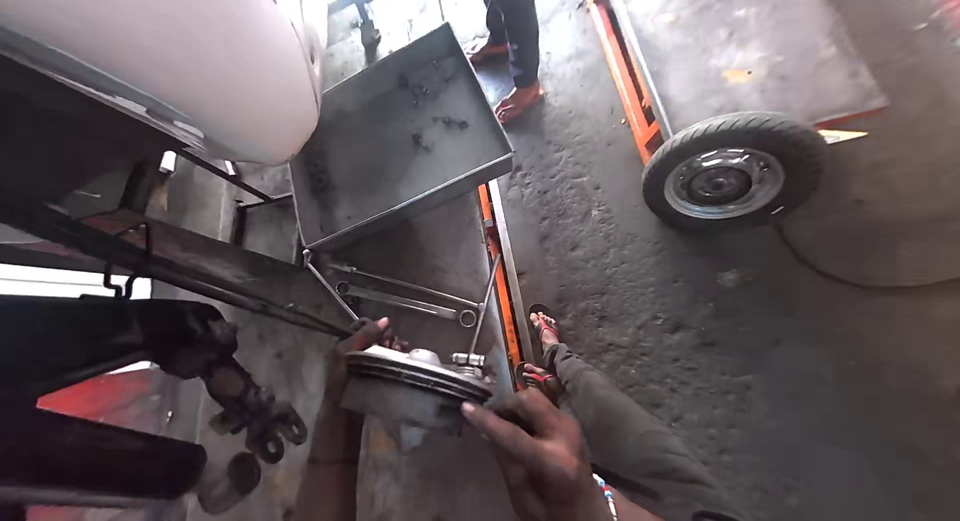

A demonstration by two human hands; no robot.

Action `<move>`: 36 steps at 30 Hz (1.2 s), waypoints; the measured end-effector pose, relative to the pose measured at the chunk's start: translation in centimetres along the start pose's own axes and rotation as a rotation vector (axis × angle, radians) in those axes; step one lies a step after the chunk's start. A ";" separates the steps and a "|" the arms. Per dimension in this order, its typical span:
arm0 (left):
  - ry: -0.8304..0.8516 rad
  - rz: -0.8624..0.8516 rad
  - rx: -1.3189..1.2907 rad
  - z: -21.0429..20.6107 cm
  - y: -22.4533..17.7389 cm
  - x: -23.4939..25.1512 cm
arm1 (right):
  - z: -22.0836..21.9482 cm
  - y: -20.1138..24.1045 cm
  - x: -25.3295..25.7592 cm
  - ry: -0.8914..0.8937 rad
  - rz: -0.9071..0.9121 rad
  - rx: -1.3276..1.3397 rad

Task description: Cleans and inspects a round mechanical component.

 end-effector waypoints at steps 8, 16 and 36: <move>0.084 -0.104 -0.057 -0.7 0.1 -0.4 | -0.5 0.7 0.3 0.083 -0.015 0.012; -0.249 -0.109 0.008 2.0 2.0 -0.5 | 0.0 1.5 1.7 0.094 -0.069 -0.015; -0.317 -0.146 -0.090 -0.2 0.1 1.0 | 0.0 0.4 0.2 -0.138 0.016 0.076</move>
Point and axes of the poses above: each hand's wrist, its own x-axis towards the middle knuckle, its own z-axis out of the back of the hand, y = z × x, the point moved 6 cm from there along x, towards the middle knuckle, and after that the axes turned 3 degrees about x, right-handed, at the moved point
